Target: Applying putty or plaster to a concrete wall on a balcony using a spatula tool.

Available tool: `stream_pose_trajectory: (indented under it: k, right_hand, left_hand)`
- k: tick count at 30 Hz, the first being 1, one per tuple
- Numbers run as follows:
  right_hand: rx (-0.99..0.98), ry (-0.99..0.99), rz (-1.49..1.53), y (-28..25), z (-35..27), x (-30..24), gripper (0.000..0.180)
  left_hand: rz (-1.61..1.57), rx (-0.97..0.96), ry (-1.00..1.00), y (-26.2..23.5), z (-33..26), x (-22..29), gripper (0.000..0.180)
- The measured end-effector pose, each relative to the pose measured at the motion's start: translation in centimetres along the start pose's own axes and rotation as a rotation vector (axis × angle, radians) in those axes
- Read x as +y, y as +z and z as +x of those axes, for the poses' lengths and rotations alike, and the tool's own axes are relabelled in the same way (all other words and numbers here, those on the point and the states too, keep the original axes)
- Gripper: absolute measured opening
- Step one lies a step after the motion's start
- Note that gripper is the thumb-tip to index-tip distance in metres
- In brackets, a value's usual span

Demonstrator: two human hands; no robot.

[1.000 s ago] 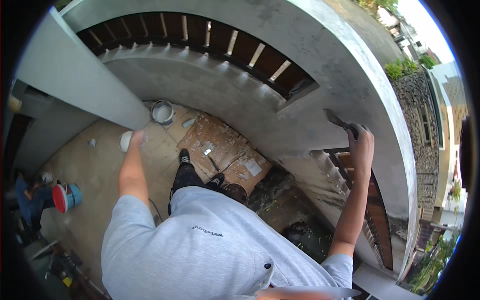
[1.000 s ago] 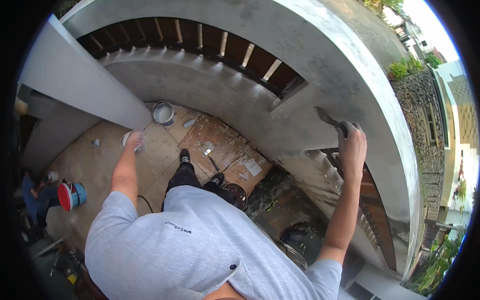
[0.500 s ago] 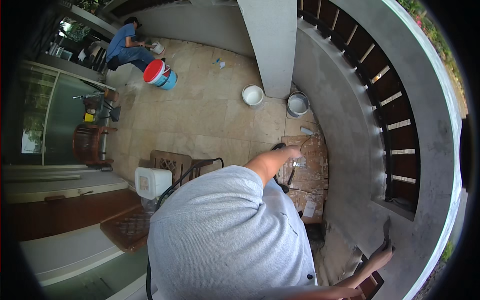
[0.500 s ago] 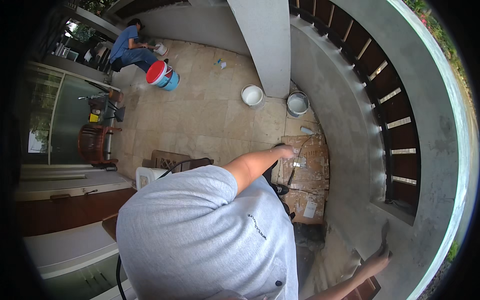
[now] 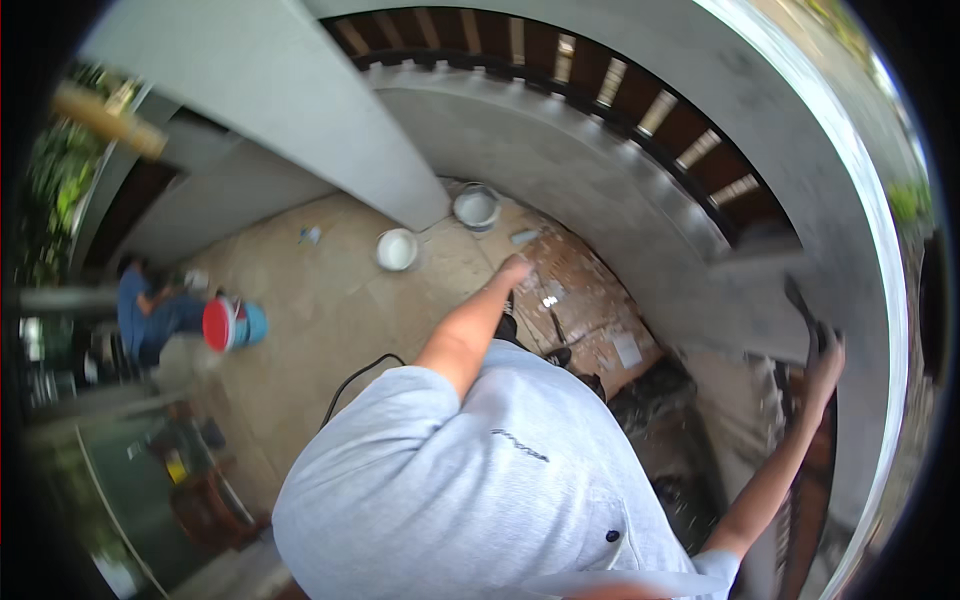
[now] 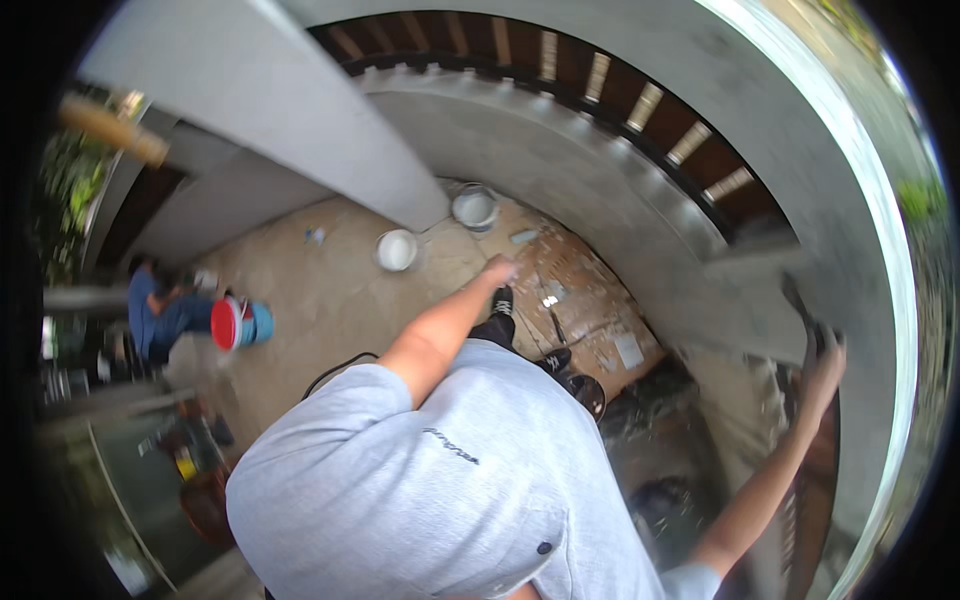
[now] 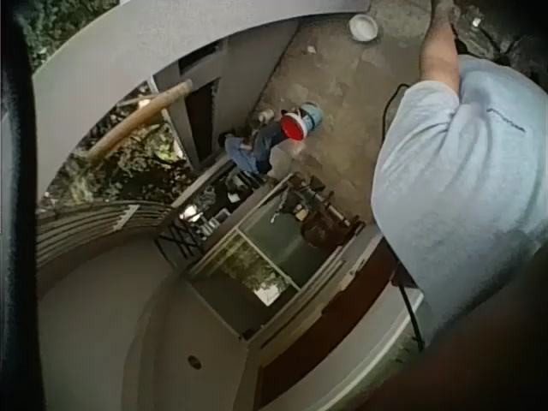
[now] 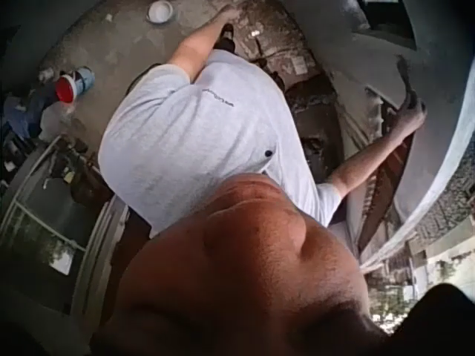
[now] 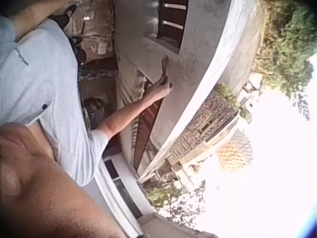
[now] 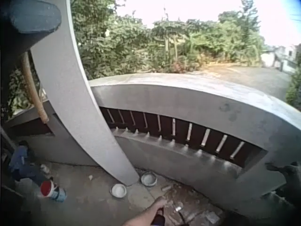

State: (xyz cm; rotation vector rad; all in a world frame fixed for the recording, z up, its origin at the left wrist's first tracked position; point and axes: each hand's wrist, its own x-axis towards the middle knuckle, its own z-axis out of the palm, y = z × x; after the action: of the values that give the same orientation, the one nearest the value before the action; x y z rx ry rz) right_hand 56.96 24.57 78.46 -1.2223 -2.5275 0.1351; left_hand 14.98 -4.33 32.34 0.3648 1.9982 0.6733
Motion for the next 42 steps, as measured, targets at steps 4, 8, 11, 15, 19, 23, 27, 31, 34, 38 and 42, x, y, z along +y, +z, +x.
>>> stream_pose_trajectory:
  k: [4, 8, 11, 15, 19, 23, 27, 31, 34, 38, 42]
  right_hand:
    - [0.057, 0.034, -0.185, -2.5, -0.5, 1.1, 0.020]
    - [0.039, 0.062, -0.198, -1.8, -0.5, 3.3, 0.019]
    - [-0.175, 0.180, -0.366, 5.4, -2.0, 7.0, 0.019]
    - [-0.009, 0.128, -0.250, 4.6, -2.2, 4.7, 0.017]
    - [-0.018, 0.167, -0.295, 9.5, -1.6, 7.1, 0.018]
    - [-0.154, 0.198, -0.356, 15.3, -2.1, 5.9, 0.016]
    - [0.043, 0.179, -0.256, 12.1, -4.0, 3.5, 0.011]
    - [-0.127, 0.193, -0.379, 18.0, -3.5, 6.8, 0.013]
    - [-0.091, 0.158, -0.358, 17.8, -3.6, 6.3, 0.013]
    - [-0.103, 0.199, -0.292, 15.4, -4.5, 5.8, 0.013]
    - [-0.210, 0.153, -0.456, 23.3, -4.6, 11.3, 0.010]
  left_hand:
    - [-0.134, -0.277, -0.094, 1.0, -1.8, 5.8, 0.034]
    - [-0.369, -0.465, -0.127, 2.0, -3.0, 8.5, 0.042]
    - [-0.476, -0.571, -0.106, 3.0, -3.6, 10.1, 0.049]
    - [-0.603, -0.503, -0.113, 0.6, -4.3, 10.3, 0.053]
    - [-0.778, -0.478, -0.092, -1.6, -5.0, 11.7, 0.052]
    - [-0.829, -0.407, -0.136, -2.3, -5.2, 10.5, 0.052]
    - [-0.896, -0.339, -0.190, -4.1, -6.4, 7.4, 0.053]
    - [-0.928, -0.281, -0.240, -4.0, -5.8, 6.6, 0.054]
    - [-0.933, -0.263, -0.260, -3.7, -6.0, 4.9, 0.054]
    - [-0.932, -0.278, -0.283, -3.7, -6.7, 3.4, 0.055]
    - [-0.920, -0.295, -0.296, -3.1, -5.9, 4.0, 0.054]
